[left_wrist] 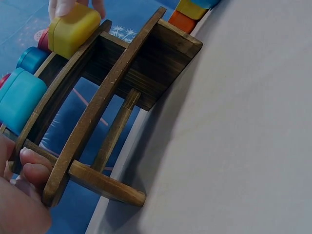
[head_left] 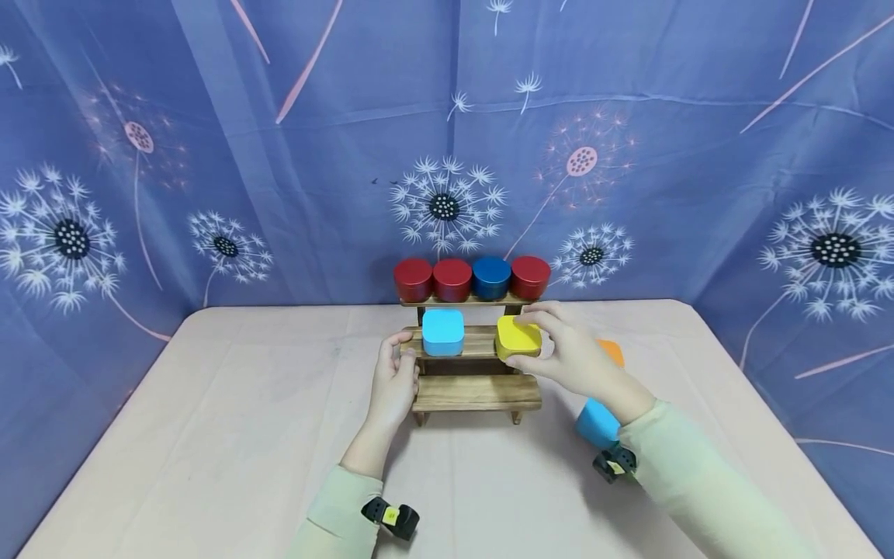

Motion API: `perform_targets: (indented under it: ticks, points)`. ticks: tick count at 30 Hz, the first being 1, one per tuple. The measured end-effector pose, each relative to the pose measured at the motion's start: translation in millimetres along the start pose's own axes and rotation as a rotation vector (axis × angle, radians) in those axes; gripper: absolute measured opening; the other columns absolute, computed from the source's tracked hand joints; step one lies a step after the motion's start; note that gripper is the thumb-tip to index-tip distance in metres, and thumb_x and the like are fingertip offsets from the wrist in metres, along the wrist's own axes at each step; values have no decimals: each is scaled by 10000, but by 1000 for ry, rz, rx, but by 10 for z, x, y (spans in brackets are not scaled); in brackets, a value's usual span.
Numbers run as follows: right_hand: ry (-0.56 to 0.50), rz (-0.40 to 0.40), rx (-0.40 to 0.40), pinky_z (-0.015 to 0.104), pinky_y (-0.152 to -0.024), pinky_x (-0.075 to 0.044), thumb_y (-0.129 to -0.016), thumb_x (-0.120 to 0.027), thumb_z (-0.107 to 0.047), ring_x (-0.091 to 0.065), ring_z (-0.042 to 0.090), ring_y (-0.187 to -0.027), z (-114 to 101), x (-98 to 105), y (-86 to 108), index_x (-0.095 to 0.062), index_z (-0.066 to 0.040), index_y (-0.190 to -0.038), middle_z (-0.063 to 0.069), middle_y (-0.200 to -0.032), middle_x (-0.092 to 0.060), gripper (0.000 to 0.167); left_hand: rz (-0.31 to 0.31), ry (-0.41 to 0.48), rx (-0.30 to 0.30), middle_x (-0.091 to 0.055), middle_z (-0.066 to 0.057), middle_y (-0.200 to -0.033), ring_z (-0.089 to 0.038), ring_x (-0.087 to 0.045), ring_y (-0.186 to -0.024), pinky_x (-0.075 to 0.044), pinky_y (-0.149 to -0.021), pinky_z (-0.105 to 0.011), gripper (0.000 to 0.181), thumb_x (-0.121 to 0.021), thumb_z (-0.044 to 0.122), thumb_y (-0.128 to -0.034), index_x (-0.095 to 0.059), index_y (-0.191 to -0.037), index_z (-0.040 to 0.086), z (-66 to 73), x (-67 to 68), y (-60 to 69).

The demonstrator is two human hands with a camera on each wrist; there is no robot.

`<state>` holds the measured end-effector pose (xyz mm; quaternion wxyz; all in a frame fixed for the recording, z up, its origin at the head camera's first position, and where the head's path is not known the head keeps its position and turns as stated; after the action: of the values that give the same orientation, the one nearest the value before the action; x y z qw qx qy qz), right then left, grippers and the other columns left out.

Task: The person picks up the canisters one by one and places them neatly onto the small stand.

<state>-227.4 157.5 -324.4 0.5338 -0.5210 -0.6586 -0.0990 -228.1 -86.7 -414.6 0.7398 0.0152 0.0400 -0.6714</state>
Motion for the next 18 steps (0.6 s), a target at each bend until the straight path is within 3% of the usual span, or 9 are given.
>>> perform_targets:
  ticks: [3, 10, 18]
  points:
    - [-27, -39, -4, 463, -866, -512, -744, -802, -286, -551, 268, -1073, 67, 41, 51, -561, -54, -1250, 122, -1286, -521, 607, -1, -3, -2, -382, 27, -581, -39, -340, -460, -293, -414, -153, 289, -361, 101, -1003, -388, -1289, 71, -1, 3, 0]
    - [-106, -118, -141, 445, -821, -511, -794, -755, -206, -577, 251, -1052, 211, 79, 132, -496, -111, -1326, 80, -1284, -539, 600, -3, 0, -6, -386, 26, -583, -42, -349, -465, -303, -417, -152, 287, -362, 101, -1004, -389, -1288, 67, 1, 6, -1]
    - [-128, -112, -137, 427, -812, -527, -803, -755, -205, -609, 250, -1018, 173, 37, 94, -511, -66, -1300, 104, -1232, -585, 571, -11, 2, -5, -383, 26, -580, -44, -342, -462, -295, -415, -153, 288, -356, 100, -1004, -385, -1289, 69, -2, 2, 1]
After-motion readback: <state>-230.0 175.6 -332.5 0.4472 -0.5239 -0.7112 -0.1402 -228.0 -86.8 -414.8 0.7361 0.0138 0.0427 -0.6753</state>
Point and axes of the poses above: each hand's wrist, its own y-axis away from the middle knuckle, its own x-axis out of the back of the hand, z = x × y, the point moved 4 cm from there along -y, towards the middle knuckle
